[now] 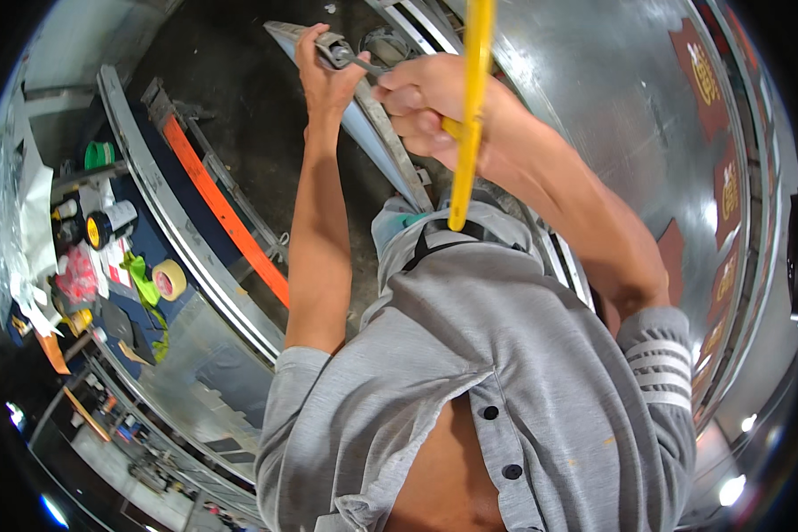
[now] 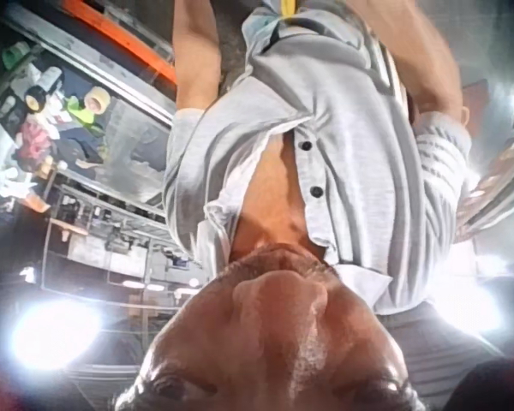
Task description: The person assembles a long, thin metal frame by hand, using a red-handled screwdriver to tighten screws at various points along the frame. They then switch to a yellow T-handle Allen wrench to further tighten bolts on the frame. The person works on the frame while standing in a workshop environment.
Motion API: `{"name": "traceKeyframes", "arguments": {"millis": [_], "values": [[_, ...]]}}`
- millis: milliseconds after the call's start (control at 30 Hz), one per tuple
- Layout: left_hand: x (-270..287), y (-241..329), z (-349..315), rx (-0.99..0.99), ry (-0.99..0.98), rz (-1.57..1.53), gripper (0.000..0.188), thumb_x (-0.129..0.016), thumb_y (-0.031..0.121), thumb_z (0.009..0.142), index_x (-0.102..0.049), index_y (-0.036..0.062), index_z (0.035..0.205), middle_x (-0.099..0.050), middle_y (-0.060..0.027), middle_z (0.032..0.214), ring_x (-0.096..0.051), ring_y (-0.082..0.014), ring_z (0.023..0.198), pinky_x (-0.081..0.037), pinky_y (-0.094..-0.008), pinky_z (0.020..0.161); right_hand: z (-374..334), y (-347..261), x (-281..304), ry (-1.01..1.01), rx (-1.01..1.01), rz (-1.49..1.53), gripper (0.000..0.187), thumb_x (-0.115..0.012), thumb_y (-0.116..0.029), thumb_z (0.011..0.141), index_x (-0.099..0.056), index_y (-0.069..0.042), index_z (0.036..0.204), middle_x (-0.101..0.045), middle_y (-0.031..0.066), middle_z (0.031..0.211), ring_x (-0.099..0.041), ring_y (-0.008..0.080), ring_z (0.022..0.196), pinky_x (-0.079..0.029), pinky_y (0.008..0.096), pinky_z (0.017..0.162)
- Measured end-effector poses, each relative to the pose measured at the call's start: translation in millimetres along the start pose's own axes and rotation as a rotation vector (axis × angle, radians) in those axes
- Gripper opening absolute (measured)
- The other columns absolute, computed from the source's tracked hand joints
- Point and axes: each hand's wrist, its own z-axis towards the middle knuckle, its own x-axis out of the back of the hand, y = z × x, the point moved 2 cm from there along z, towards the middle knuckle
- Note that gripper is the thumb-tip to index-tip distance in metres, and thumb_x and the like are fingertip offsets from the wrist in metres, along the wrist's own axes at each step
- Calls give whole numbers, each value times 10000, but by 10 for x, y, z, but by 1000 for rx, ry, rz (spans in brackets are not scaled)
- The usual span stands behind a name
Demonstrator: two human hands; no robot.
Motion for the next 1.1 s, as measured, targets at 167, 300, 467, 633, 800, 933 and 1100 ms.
{"name": "traceKeyframes", "arguments": {"millis": [167, 300, 467, 633, 800, 933, 1100], "values": [[-16, 18, -9, 3, -59, -104, 723, -877, 105, 641, -530, 53, 1274, -506, -154, 1284, -525, -305, 1206, -435, -406, 1042, 8, 177, 91, -30, 1, 66, 175, -512, -175, 992, -533, -31, 893, -361, -58, 534, -320, 79, 387, -236, 259, 375], [60, -108, -12, 59, -18, -22, 737, -862, 109, 630, -523, 50, 1282, -501, -147, 1293, -498, -313, 1242, -418, -420, 1061, 55, 378, 196, -2, 11, 68, 162, -531, -145, 959, -545, -30, 845, -370, -44, 524, -338, 105, 365, -255, 272, 361], [5, 68, -68, 63, 1, -46, 782, -874, 100, 603, -520, 61, 1299, -504, -152, 1325, -492, -327, 1257, -400, -425, 1088, 68, 292, 122, -56, 88, -6, 161, -506, -165, 968, -533, -43, 868, -383, -48, 535, -333, 92, 357, -247, 265, 344], [-39, -2, 38, 94, -7, -40, 738, -854, 101, 648, -509, 46, 1298, -502, -175, 1357, -489, -358, 1271, -402, -421, 1084, 64, 192, 154, -19, -23, 102, 151, -488, -165, 997, -524, -44, 914, -374, -53, 532, -328, 77, 351, -239, 257, 352], [-64, -30, 33, 47, -46, -59, 716, -856, 104, 654, -512, 62, 1281, -501, -152, 1350, -471, -344, 1292, -401, -422, 1085, 78, 402, 306, 7, 84, -3, 195, -527, -177, 1000, -560, -32, 875, -392, -48, 543, -321, 71, 345, -237, 254, 358], [-42, -30, 50, 87, -50, -48, 723, -862, 108, 641, -515, 69, 1274, -498, -147, 1357, -466, -344, 1297, -386, -421, 1103, 27, 319, 221, 37, 31, 14, 179, -523, -170, 996, -554, -31, 887, -379, -54, 557, -322, 65, 363, -237, 249, 364], [-63, 23, 32, 29, -63, 6, 723, -856, 107, 639, -514, 65, 1276, -495, -146, 1358, -479, -338, 1276, -403, -427, 1086, -39, 67, 130, 54, -45, 115, 153, -516, -154, 990, -549, -20, 926, -398, -57, 563, -334, 62, 389, -256, 236, 373]]}}
